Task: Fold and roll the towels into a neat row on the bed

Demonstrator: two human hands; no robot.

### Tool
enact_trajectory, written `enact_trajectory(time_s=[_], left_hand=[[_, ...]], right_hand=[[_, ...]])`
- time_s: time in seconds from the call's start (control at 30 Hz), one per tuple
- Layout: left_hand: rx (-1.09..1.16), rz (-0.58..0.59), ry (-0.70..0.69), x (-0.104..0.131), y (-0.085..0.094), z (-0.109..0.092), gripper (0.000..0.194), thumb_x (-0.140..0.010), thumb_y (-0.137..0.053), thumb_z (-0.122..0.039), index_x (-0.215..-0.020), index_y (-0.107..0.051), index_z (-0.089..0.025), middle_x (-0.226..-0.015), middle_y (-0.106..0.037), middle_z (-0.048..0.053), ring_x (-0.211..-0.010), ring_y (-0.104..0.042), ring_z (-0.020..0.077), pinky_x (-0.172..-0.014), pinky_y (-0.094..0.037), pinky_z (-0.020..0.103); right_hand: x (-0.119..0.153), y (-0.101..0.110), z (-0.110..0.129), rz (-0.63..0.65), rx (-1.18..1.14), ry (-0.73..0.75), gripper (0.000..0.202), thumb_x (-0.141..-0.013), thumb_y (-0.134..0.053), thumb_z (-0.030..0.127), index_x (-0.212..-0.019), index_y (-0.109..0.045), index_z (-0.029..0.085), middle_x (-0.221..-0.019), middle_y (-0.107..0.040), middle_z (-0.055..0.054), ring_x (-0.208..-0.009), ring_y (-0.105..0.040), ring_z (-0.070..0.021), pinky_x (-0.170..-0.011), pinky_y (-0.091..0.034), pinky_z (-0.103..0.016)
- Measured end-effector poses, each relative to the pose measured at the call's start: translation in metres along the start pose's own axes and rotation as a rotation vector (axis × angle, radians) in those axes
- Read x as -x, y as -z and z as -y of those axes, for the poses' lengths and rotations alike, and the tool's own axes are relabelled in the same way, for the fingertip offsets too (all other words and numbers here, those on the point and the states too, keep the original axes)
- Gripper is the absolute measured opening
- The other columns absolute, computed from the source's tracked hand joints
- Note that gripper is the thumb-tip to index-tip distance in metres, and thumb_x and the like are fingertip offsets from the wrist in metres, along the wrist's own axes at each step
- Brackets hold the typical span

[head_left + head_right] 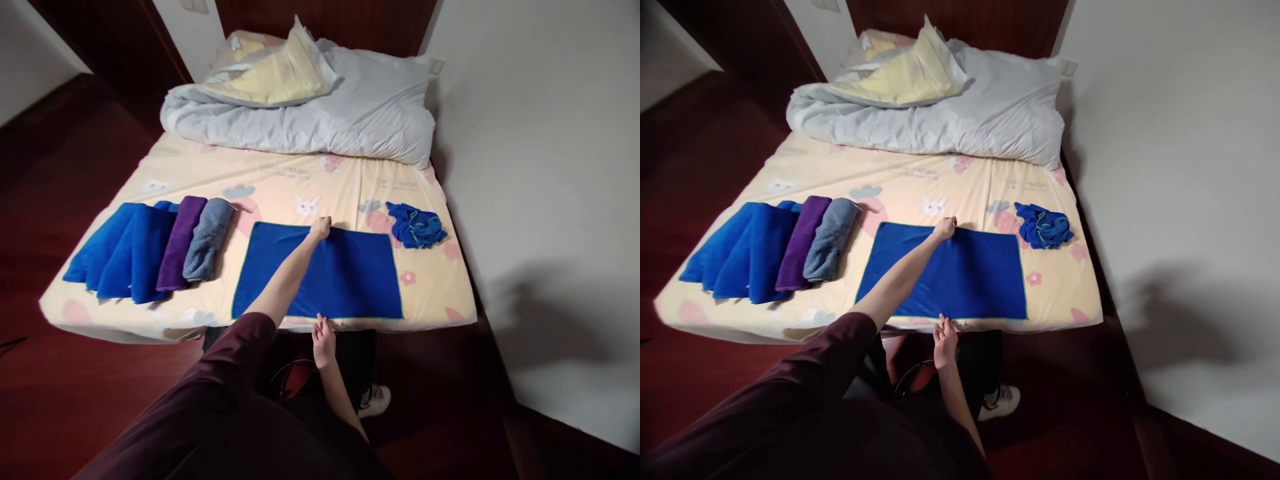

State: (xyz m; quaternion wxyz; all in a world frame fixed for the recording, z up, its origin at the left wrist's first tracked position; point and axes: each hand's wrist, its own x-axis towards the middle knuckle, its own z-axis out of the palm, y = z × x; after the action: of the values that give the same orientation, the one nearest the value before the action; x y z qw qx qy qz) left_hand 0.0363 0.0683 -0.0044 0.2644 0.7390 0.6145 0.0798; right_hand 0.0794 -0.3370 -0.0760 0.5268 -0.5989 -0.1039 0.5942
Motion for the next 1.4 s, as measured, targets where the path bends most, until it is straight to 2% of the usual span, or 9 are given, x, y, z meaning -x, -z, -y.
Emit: enact_trajectory(time_s=[0.13,0.3,0.47,0.67,0.8,1.0,1.13,1.23,1.4], left_hand=[[0.051,-0.07,-0.029,0.001,0.006,0.001,0.037,-0.094,-0.05,-0.01,-0.126,-0.069,-0.013,-0.122,-0.07,0.02,-0.112,-0.067,0.028,-0.099,-0.052,0.037],[0.115,-0.146,-0.057,0.002,0.022,-0.001,0.035,-0.092,-0.05,-0.008,-0.12,-0.07,-0.013,-0.114,-0.074,0.017,-0.108,-0.068,0.0258,-0.098,-0.051,0.035],[0.167,-0.227,-0.06,0.016,0.05,-0.012,0.035,-0.088,-0.051,-0.007,-0.116,-0.071,-0.013,-0.112,-0.076,0.016,-0.107,-0.068,0.0257,-0.099,-0.052,0.036],[0.233,-0.269,-0.053,0.053,0.101,-0.032,0.029,-0.09,-0.054,-0.009,-0.111,-0.074,-0.013,-0.106,-0.078,0.013,-0.097,-0.072,0.0234,-0.095,-0.055,0.033],[0.387,-0.265,-0.068,0.085,0.142,-0.041,0.026,-0.094,-0.054,-0.011,-0.112,-0.073,-0.012,-0.097,-0.077,0.009,-0.076,-0.072,0.0181,-0.084,-0.058,0.03],[0.781,-0.312,-0.231,0.137,0.202,-0.039,0.013,-0.095,-0.068,-0.023,-0.099,-0.07,-0.011,-0.087,-0.07,0.006,-0.072,-0.069,0.0136,-0.085,-0.062,0.035],[0.977,-0.329,-0.342,0.177,0.241,-0.03,0.024,-0.086,-0.08,-0.028,-0.1,-0.071,-0.009,-0.087,-0.069,0.004,-0.077,-0.069,0.0121,-0.093,-0.061,0.038],[1.011,-0.391,-0.349,0.206,0.269,-0.024,0.037,-0.074,-0.089,-0.034,-0.099,-0.074,-0.01,-0.084,-0.071,0.005,-0.077,-0.069,0.0148,-0.088,-0.061,0.037],[0.989,-0.539,-0.35,0.251,0.304,-0.016,0.049,-0.058,-0.097,-0.043,-0.091,-0.077,-0.012,-0.084,-0.074,0.008,-0.084,-0.07,0.0217,-0.08,-0.059,0.035]], right_hand=[[0.005,-0.001,0.004,-0.041,-0.147,-0.113,0.037,-0.093,-0.062,0.054,-0.115,-0.068,0.025,-0.147,-0.066,-0.013,-0.121,-0.072,-0.0252,-0.104,-0.059,-0.04],[0.015,0.005,0.011,-0.052,-0.195,-0.123,0.03,-0.09,-0.066,0.047,-0.108,-0.069,0.024,-0.141,-0.07,-0.012,-0.119,-0.073,-0.0241,-0.106,-0.057,-0.042],[0.029,0.018,0.023,-0.056,-0.14,-0.001,0.036,-0.082,-0.075,0.056,-0.099,-0.07,0.025,-0.13,-0.075,-0.013,-0.113,-0.075,-0.0278,-0.093,-0.061,-0.043],[0.043,0.036,0.058,-0.182,-0.13,0.216,0.045,-0.07,-0.084,0.06,-0.087,-0.071,0.021,-0.092,-0.078,-0.009,-0.073,-0.069,-0.0206,-0.065,-0.056,-0.031],[0.047,0.055,0.104,-0.294,-0.022,0.436,0.048,-0.073,-0.08,0.065,-0.081,-0.071,0.019,-0.064,-0.063,0.001,-0.06,-0.056,-0.0152,-0.06,-0.05,-0.028],[0.041,0.07,0.204,-0.379,0.077,0.738,0.059,-0.076,-0.072,0.074,-0.086,-0.07,0.016,-0.07,-0.062,0.0,-0.071,-0.059,-0.0152,-0.07,-0.051,-0.028],[0.034,0.058,0.281,-0.419,0.061,0.931,0.07,-0.073,-0.072,0.078,-0.095,-0.071,0.012,-0.082,-0.071,-0.007,-0.081,-0.065,-0.0197,-0.077,-0.055,-0.034],[0.034,0.041,0.334,-0.381,0.001,1.068,0.069,-0.071,-0.079,0.072,-0.102,-0.07,0.012,-0.101,-0.076,-0.014,-0.096,-0.071,-0.0245,-0.091,-0.059,-0.039],[0.047,0.015,0.396,-0.241,-0.013,1.178,0.056,-0.073,-0.086,0.06,-0.101,-0.071,0.013,-0.104,-0.077,-0.015,-0.105,-0.074,-0.0263,-0.101,-0.06,-0.042]])
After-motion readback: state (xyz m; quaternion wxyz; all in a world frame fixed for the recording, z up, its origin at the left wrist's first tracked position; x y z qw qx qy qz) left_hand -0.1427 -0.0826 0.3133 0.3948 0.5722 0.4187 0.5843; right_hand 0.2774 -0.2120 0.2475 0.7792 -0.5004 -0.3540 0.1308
